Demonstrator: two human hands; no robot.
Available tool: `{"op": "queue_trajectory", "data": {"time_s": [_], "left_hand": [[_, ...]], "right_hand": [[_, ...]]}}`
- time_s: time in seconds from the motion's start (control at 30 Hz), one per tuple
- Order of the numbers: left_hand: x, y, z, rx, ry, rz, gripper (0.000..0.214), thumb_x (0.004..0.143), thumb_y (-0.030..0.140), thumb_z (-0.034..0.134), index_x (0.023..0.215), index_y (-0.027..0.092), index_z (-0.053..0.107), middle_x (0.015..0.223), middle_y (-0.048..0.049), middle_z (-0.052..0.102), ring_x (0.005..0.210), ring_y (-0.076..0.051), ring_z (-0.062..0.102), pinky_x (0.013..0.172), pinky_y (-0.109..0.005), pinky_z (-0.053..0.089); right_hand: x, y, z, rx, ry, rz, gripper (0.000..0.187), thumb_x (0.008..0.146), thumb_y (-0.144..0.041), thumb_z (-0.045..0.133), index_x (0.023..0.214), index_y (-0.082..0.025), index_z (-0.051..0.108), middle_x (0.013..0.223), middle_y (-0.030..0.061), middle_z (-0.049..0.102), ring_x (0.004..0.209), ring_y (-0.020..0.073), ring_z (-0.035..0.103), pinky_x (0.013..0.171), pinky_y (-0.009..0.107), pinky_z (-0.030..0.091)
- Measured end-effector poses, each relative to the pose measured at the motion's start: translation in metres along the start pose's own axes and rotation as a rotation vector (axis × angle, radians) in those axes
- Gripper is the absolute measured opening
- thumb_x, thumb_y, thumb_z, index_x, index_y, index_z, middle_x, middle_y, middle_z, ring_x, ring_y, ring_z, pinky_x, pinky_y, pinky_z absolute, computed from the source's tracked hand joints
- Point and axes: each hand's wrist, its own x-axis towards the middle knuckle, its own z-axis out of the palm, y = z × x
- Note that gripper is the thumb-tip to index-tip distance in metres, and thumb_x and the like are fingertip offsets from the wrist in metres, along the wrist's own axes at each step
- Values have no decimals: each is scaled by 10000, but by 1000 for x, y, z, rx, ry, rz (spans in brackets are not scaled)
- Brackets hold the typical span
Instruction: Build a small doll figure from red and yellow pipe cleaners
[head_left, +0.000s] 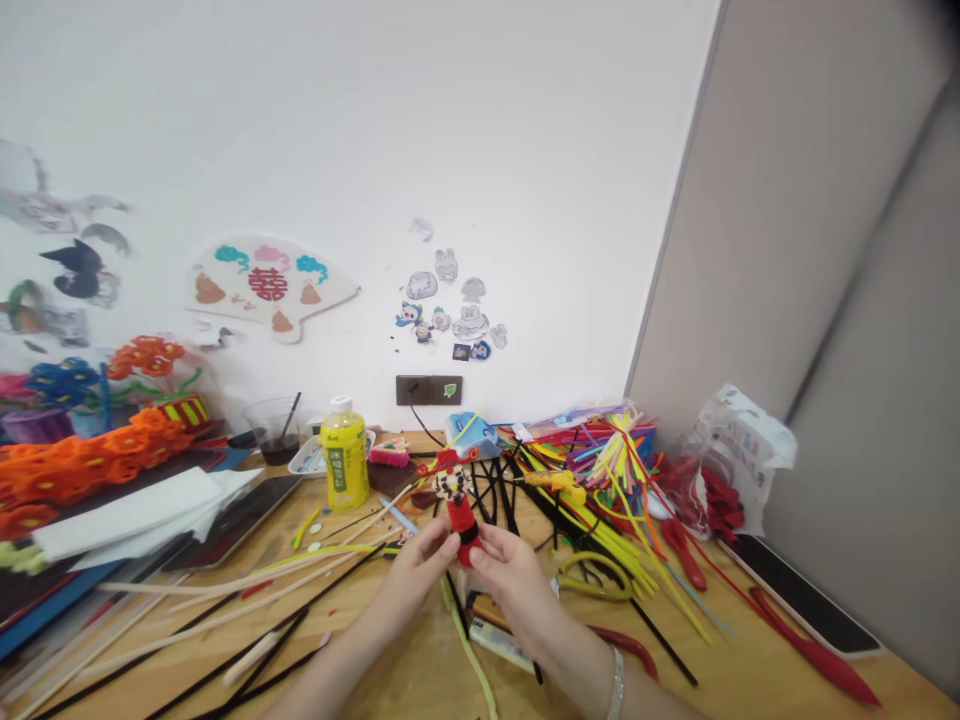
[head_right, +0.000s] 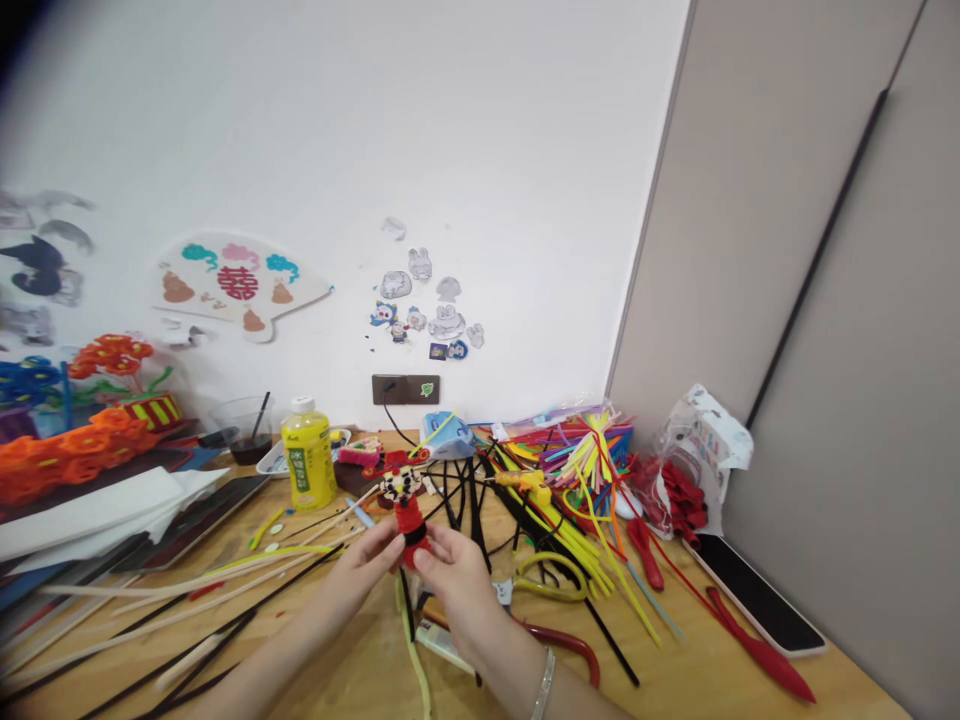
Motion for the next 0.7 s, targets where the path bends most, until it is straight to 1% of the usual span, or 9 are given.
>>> {"op": "queue_trajectory", "data": {"time_s": [0.1,0.2,0.3,0.33,0.4,0.47,0.57,0.63,0.7], "left_hand": [[2,2,-1,51,16,5,301,718,402,591,922,197,674,956,-55,690,916,-234,588,852,-335,434],[3,4,-4,45,101,-40,352,697,444,597,913,178,679,983,-69,685,952,-247,575,875,-348,419],[4,0,-8,-103,205,-130,472,674,497,604,996,153,639,1032,-95,669,944,-257,588,820,-359,455],[5,-2,-9,-158,215,-142,490,668,501,611,1008,148,629,1025,-99,671,932,-255,596,804,-356,463],[6,-6,-11,-233,193,-136,453,669,478,628,982,151,634,979,-93,687,904,-238,610,800,-335,463],[6,-9,-13,-262,168,-121,364,672,436,648,905,156,656,918,-78,702,862,-213,622,807,-307,454],[7,-9,-15,-272,181,-112,307,650,413,677,822,160,668,849,-61,712,801,-194,632,792,-284,451],[7,-7,-15,-289,195,-118,316,640,418,683,822,160,667,823,-58,715,790,-193,636,781,-277,451],[8,-5,-14,-349,220,-155,331,617,409,702,820,150,667,786,-64,717,782,-198,642,770,-274,451]], "right_hand": [[1,1,-1,16,6,-3,459,590,-334,754,989,-146,628,991,101,659,946,225,599,921,385,389],[0,1,0,39,32,17,475,581,-342,759,991,-147,620,997,98,653,922,211,604,904,365,401],[-1,4,1,46,47,42,495,579,-341,764,1007,-148,607,977,91,655,868,186,615,886,350,411],[-1,7,0,44,48,51,500,581,-343,763,1013,-149,602,968,89,657,851,180,618,884,349,412],[-1,12,-1,24,38,69,517,584,-354,760,1030,-154,589,966,85,657,842,178,621,879,356,414],[2,18,-5,-40,18,62,547,578,-381,756,1043,-157,577,954,85,660,851,194,622,861,371,424],[9,24,-14,-220,30,-17,545,573,-414,743,1023,-154,579,890,86,672,855,225,624,824,388,442],[14,24,-22,-365,67,-79,466,598,-395,722,974,-152,594,877,89,670,863,235,622,807,385,451],[18,21,-29,-496,91,-134,352,659,-364,669,932,-151,604,861,87,667,852,234,624,783,374,465]]}}
